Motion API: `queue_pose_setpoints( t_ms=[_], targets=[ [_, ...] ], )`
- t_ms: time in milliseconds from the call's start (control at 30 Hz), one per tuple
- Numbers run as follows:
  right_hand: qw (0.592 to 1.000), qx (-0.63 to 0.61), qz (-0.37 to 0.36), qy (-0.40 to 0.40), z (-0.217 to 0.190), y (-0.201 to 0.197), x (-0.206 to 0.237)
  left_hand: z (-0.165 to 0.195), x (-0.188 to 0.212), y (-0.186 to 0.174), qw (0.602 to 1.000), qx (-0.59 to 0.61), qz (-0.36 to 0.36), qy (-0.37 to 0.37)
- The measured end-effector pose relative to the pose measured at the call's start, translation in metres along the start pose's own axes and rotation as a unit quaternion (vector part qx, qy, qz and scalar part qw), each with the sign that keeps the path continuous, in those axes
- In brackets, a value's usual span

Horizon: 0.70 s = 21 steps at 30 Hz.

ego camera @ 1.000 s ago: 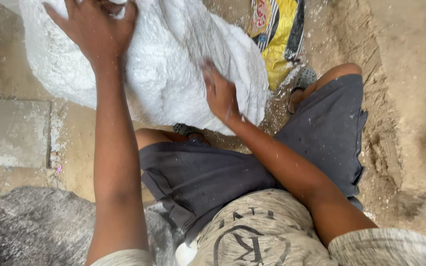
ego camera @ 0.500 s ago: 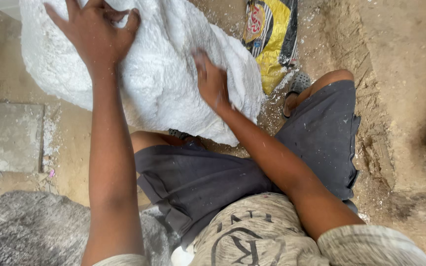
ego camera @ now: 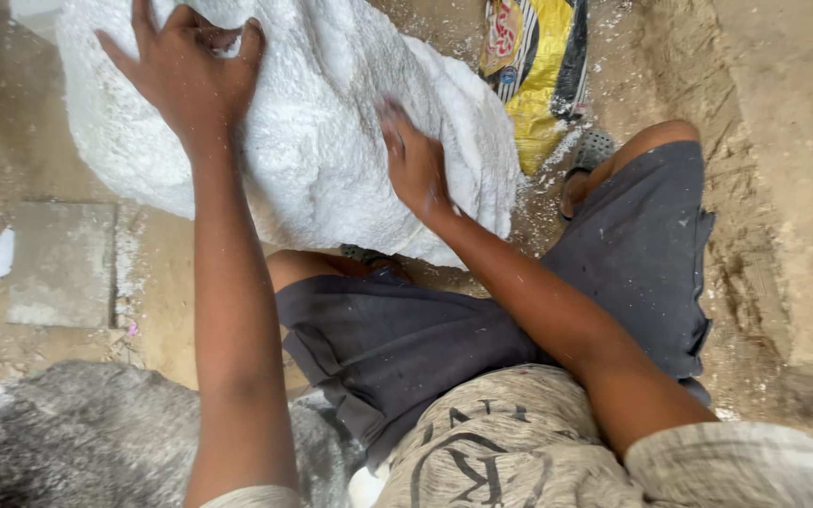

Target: The person sits cross-legged and uses a small handheld tool to scrape and smooth the surface of a large white styrofoam block. They repeatedly rub the tool across the block's surface, generating white dust.

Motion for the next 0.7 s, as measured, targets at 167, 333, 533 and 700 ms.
queue_pose_setpoints(
  t_ms=[167,333,533,700],
  targets=[
    [0.997,0.054,-0.042,-0.030,0.001,0.001,-0.003,-0.001,0.000,-0.003,0.999,-0.008,-0.016,0.033],
    [0.999,0.006,-0.023,0.023,-0.009,0.006,-0.009,-0.006,0.002,-0.008,1.000,0.011,0.003,0.006],
    [0.980,0.051,-0.083,0.172,-0.045,-0.005,-0.017,-0.009,0.003,-0.012,1.000,0.005,-0.023,0.015],
    [0.950,0.097,-0.123,0.270,-0.034,0.018,-0.051,-0.009,0.007,-0.010,1.000,0.014,-0.017,0.000]
  ],
)
Point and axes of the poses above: each hand's wrist, its own x-axis away from the middle knuckle, its own y-axis out of the palm, z = x × y, the point moved 1 cm from there along -x, towards the middle knuckle, and after that the axes turned 3 degrees about x, right-handed, at the moved point
